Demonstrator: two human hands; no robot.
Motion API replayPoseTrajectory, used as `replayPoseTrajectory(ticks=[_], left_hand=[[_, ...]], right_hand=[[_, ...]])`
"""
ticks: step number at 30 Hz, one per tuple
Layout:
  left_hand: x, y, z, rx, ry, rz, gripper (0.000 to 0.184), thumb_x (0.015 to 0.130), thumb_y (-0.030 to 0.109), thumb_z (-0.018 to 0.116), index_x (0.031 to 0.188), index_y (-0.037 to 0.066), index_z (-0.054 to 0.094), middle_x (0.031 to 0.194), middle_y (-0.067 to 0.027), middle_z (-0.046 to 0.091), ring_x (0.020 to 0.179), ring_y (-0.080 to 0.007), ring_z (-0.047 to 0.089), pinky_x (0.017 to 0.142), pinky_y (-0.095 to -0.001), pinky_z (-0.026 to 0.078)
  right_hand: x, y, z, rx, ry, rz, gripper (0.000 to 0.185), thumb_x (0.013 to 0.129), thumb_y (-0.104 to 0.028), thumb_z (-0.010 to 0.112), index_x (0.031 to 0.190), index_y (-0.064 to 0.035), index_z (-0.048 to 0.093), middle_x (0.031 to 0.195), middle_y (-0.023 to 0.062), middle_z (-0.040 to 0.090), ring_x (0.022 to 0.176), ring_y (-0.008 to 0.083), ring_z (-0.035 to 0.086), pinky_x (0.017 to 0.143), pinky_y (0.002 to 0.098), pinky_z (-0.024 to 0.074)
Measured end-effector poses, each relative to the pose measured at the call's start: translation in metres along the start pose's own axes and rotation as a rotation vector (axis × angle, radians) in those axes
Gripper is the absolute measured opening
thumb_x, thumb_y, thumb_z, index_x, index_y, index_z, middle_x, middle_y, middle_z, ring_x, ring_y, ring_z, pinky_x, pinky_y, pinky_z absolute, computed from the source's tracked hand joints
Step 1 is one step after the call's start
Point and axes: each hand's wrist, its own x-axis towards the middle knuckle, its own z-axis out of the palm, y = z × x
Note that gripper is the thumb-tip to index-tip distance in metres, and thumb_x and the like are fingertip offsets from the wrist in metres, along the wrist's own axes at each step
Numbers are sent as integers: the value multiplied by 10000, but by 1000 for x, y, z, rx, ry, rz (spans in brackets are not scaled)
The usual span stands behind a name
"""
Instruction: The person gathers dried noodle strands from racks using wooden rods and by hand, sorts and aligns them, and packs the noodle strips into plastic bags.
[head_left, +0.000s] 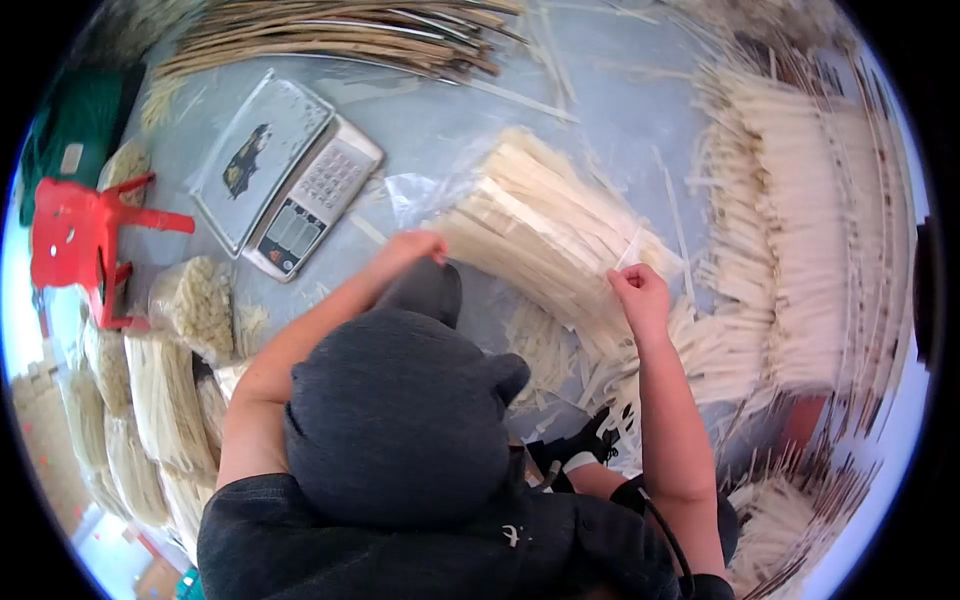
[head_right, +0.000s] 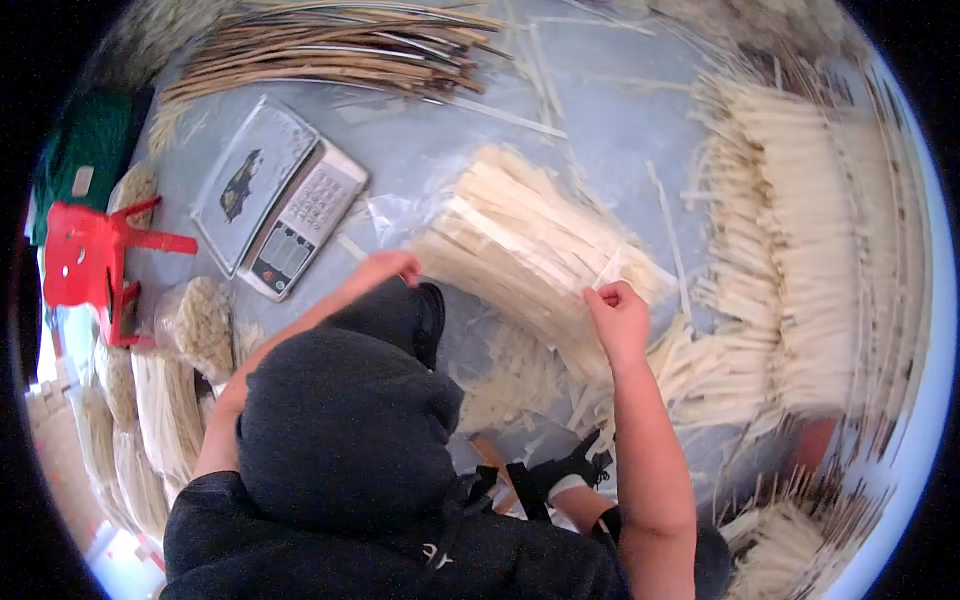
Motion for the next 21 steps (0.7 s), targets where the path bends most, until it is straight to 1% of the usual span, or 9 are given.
replayPoseTrajectory(ticks=[2, 3, 4, 5, 7, 9, 11, 13, 21], left_hand=[[18, -60, 28, -364, -332, -178, 247, 906, 232, 556, 996, 39, 682, 940, -102, 678, 871, -187, 644, 810, -296, 494], [13, -51, 47, -416, -309, -340, 273, 907, 228, 577, 1072, 23, 648, 1019, -114, 658, 910, -188, 634, 833, -301, 493], [11, -39, 63, -469, -289, -503, 326, 907, 225, 599, 1147, 6, 614, 1097, -125, 638, 949, -189, 624, 856, -306, 492], [15, -40, 70, -486, -280, -500, 326, 907, 225, 599, 1147, 6, 614, 1097, -125, 638, 949, -189, 624, 856, -306, 492], [23, -39, 80, -465, -515, -518, 527, 910, 295, 614, 1344, 51, 440, 1294, -129, 514, 1134, -241, 543, 933, -351, 487], [28, -33, 87, -491, -515, -508, 551, 915, 297, 607, 1368, 58, 406, 1353, -129, 453, 1194, -253, 494, 965, -366, 468], [30, -24, 93, -519, -518, -503, 576, 919, 300, 600, 1393, 64, 373, 1412, -129, 391, 1254, -266, 446, 997, -382, 449], [25, -15, 92, -658, -527, -466, 548, 933, 294, 588, 1394, 86, 378, 1449, -113, 338, 1299, -270, 395, 1022, -404, 424], [-16, 27, 72, -1050, -795, -239, 510, 938, 211, 582, 1394, 98, 384, 1405, -89, 421, 1285, -283, 426, 1020, -477, 419]], right_hand=[[7, 6, 7, 393, 8, 37, 140, 833, -196, 647, 814, -57, 642, 752, 18, 649, 630, 120, 563, 564, 235, 425], [4, -11, 2, 383, -9, 23, 140, 833, -196, 647, 814, -57, 642, 752, 18, 649, 630, 120, 563, 564, 235, 425], [-2, -34, -8, 572, -61, 195, 133, 840, -190, 639, 859, -59, 638, 768, 15, 652, 638, 113, 569, 560, 223, 423], [-8, -48, -12, 757, -110, 374, 137, 846, -185, 630, 904, -60, 633, 785, 12, 654, 645, 106, 575, 555, 211, 421], [-12, -47, -7, 816, -112, 423, 184, 852, -197, 626, 980, -65, 608, 823, 3, 648, 642, 87, 561, 524, 196, 402], [-20, -55, 3, 528, -63, 512, 209, 851, -226, 644, 973, -66, 589, 837, 24, 643, 618, 86, 551, 488, 212, 391], [-21, -57, 10, 489, -48, 484, 239, 841, -266, 670, 954, -72, 588, 827, 40, 627, 578, 79, 520, 461, 214, 370], [-20, -69, 13, 701, -272, 596, 269, 833, -294, 692, 957, -75, 598, 799, 41, 607, 542, 72, 485, 461, 203, 353], [-97, -181, -18, 520, -110, 18, 238, 906, -128, 612, 1116, -20, 639, 805, 91, 697, 503, 36, 455, 470, 178, 346]])
